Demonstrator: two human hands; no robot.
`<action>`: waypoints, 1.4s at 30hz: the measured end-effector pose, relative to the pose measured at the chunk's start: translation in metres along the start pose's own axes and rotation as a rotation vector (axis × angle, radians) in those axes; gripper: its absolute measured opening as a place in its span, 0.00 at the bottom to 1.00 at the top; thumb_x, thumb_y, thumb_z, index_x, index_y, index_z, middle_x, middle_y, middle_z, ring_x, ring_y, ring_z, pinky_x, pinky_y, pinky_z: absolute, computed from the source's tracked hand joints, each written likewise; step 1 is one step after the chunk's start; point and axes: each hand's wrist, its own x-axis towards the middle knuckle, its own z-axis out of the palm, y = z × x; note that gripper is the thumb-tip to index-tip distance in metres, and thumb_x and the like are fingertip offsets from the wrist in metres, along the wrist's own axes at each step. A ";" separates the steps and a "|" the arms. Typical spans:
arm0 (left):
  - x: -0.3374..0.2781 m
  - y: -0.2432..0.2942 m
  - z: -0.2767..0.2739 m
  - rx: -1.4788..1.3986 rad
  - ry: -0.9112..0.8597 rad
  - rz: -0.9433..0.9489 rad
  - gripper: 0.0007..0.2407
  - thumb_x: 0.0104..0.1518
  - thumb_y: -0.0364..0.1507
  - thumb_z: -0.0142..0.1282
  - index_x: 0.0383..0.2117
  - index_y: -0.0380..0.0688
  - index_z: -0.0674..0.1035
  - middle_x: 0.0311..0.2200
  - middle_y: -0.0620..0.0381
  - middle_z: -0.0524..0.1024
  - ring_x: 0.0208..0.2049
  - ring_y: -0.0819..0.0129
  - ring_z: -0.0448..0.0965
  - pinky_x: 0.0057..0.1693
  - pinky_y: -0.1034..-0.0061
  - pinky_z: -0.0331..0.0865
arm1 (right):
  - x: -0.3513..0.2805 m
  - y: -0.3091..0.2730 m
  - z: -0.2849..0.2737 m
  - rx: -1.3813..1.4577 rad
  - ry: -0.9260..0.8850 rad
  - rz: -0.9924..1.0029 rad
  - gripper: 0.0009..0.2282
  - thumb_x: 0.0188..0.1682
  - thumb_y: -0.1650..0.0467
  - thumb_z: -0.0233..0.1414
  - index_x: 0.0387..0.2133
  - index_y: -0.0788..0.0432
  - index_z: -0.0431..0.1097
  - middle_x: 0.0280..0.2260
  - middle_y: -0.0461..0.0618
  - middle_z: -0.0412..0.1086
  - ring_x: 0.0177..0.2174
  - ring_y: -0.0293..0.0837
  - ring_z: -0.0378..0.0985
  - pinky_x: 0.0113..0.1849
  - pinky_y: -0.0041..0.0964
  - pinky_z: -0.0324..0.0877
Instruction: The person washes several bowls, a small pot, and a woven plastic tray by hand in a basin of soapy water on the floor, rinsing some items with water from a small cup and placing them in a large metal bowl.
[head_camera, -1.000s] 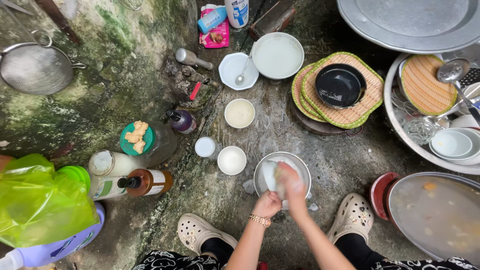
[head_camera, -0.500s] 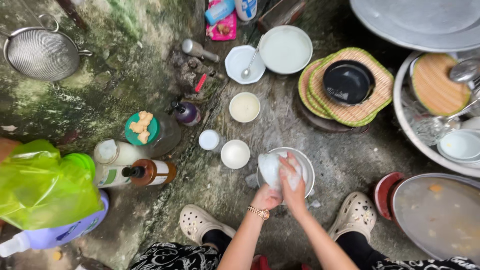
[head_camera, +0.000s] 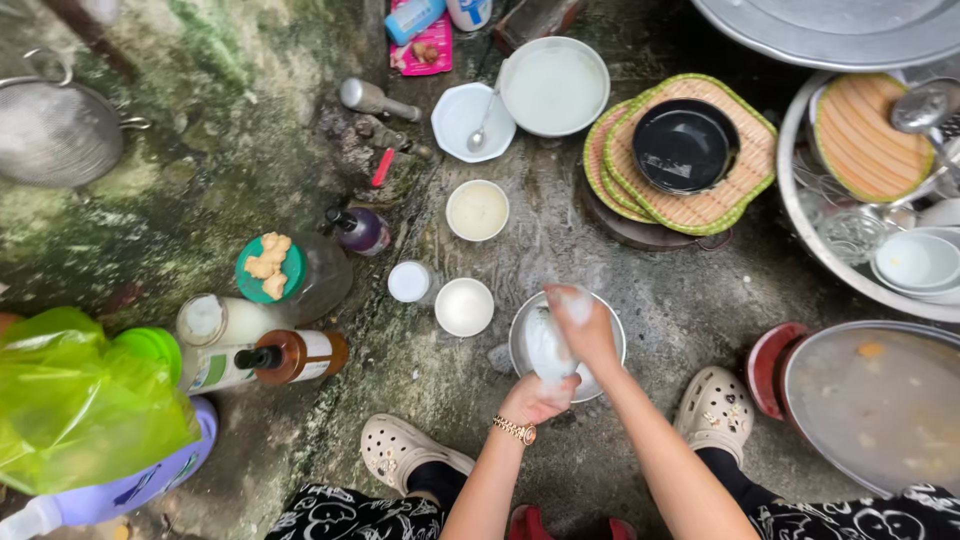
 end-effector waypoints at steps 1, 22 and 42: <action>-0.002 -0.003 -0.007 0.002 -0.206 -0.027 0.03 0.66 0.22 0.55 0.42 0.39 0.76 0.32 0.63 0.74 0.22 0.86 0.69 0.30 0.91 0.62 | 0.009 -0.001 -0.006 0.171 -0.056 0.255 0.17 0.57 0.64 0.52 0.54 0.60 0.77 0.47 0.69 0.77 0.40 0.71 0.77 0.39 0.63 0.69; 0.001 0.021 0.005 -0.103 0.227 0.065 0.08 0.72 0.31 0.50 0.50 0.41 0.74 0.28 0.64 0.74 0.19 0.81 0.69 0.26 0.88 0.66 | -0.057 -0.022 0.021 -0.686 0.031 -0.943 0.19 0.37 0.64 0.56 0.45 0.48 0.75 0.54 0.52 0.71 0.58 0.58 0.69 0.61 0.59 0.55; -0.013 0.048 0.071 1.399 1.034 0.926 0.21 0.60 0.29 0.49 0.62 0.41 0.68 0.46 0.38 0.80 0.47 0.46 0.83 0.49 0.62 0.77 | -0.057 0.055 0.023 0.947 0.092 0.318 0.25 0.56 0.59 0.45 0.64 0.59 0.58 0.64 0.51 0.61 0.62 0.44 0.62 0.61 0.43 0.58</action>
